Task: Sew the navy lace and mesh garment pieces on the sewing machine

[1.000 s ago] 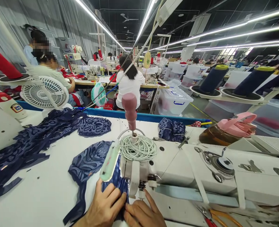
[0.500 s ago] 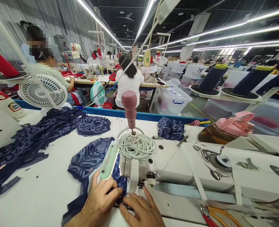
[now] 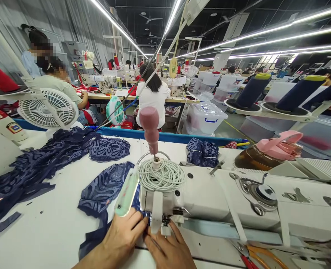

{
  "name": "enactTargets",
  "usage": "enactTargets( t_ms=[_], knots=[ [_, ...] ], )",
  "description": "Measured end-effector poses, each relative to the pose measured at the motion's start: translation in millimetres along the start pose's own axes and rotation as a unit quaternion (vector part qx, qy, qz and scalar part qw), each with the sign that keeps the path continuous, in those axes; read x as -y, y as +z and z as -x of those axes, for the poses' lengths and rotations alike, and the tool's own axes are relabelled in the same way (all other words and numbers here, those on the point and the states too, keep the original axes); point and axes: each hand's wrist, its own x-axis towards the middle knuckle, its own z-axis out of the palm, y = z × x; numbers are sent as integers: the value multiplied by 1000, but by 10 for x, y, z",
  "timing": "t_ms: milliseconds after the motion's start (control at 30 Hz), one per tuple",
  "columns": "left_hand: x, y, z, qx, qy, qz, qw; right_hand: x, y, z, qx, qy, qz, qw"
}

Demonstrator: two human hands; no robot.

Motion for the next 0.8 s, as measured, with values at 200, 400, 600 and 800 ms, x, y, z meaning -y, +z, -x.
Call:
enactTargets(
  t_ms=[200,400,600,800],
  knots=[
    [-76,-133,-37,43,-54,83,994,0,25,98,35,-20,16,999],
    [-59,-150,-40,42,-39,100,993,15,44,129,20,-15,1,1000],
    [-71,-154,3,43,9,58,997,-83,-29,145,27,47,-63,997],
    [-40,-146,62,29,48,31,998,-162,3,160,134,77,-24,988]
  ],
)
